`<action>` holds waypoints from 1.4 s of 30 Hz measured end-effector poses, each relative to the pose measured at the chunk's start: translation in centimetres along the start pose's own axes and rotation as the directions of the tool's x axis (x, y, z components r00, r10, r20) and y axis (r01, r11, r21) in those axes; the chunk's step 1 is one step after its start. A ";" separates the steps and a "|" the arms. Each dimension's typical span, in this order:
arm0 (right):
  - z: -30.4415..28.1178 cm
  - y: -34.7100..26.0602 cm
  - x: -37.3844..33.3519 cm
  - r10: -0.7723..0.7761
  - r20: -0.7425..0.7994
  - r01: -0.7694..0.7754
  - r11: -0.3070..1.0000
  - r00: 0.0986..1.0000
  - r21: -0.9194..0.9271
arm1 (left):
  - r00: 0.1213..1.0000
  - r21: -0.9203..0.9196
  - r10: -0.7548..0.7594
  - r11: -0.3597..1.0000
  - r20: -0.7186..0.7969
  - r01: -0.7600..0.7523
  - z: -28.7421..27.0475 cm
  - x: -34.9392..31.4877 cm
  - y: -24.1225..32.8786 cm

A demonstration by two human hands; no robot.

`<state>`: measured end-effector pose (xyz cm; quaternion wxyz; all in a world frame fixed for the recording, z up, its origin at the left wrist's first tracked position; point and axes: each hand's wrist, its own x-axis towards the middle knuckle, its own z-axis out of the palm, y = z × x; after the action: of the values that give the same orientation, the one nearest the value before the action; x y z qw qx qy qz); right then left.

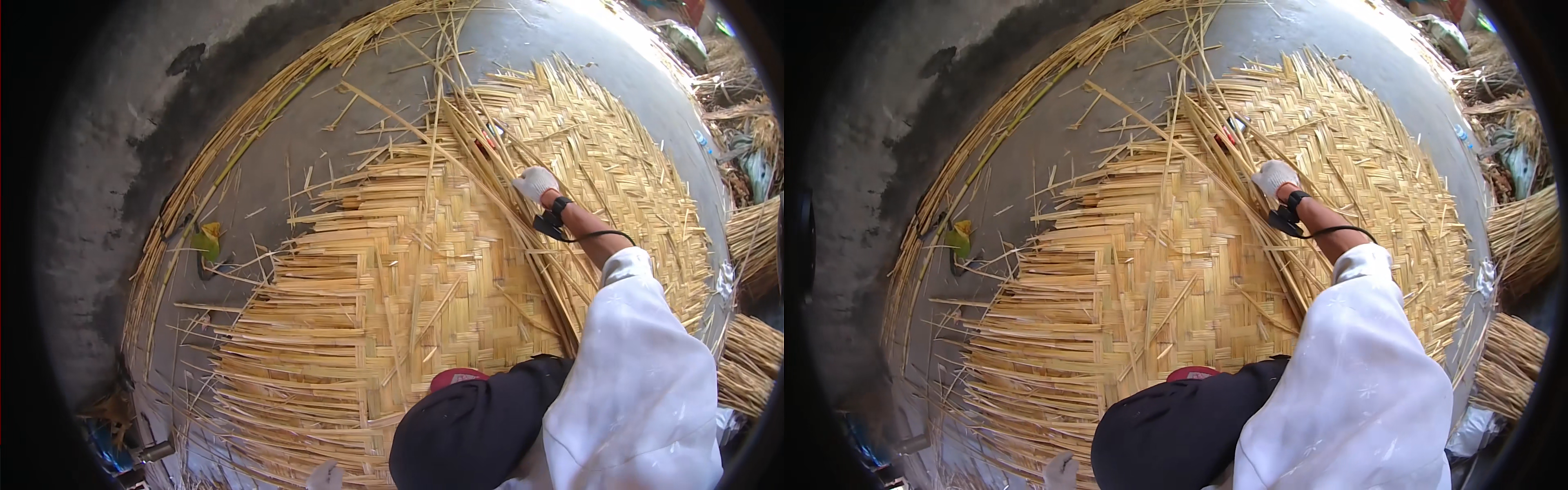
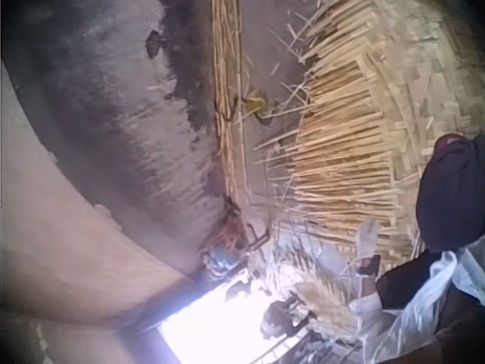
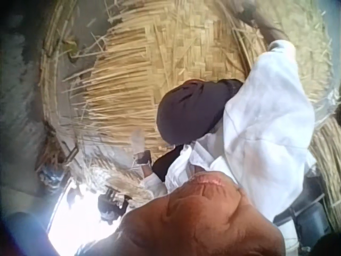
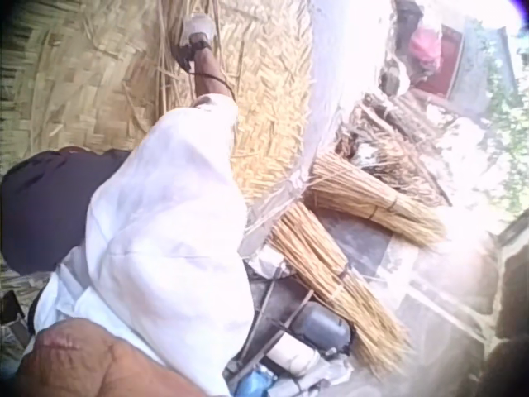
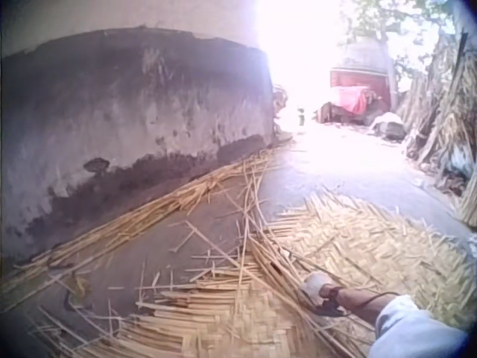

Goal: Weaving bamboo strips into a large flat mat on the floor.

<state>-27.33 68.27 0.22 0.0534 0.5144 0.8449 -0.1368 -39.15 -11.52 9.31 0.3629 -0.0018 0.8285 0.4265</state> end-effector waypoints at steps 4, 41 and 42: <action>0.1 0.3 0.4 0.090 0.039 -0.098 0.959 0.995 0.266 | 0.995 0.333 -0.090 0.940 0.043 0.070 -0.2 0.4 -1.1; 1.0 9.5 0.5 0.353 -0.095 -0.364 0.918 0.931 -0.155 | 0.957 0.692 -0.217 0.722 0.195 0.022 0.1 0.8 1.0; 0.5 10.0 0.4 0.298 -0.115 -0.310 0.944 0.948 -0.112 | 0.955 0.695 -0.224 0.718 0.193 0.028 -0.1 0.7 0.5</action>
<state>-18.75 72.81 -2.12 0.0661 0.6402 0.7639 -0.0469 -39.85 -11.10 9.29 0.4727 0.1320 0.8691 0.0610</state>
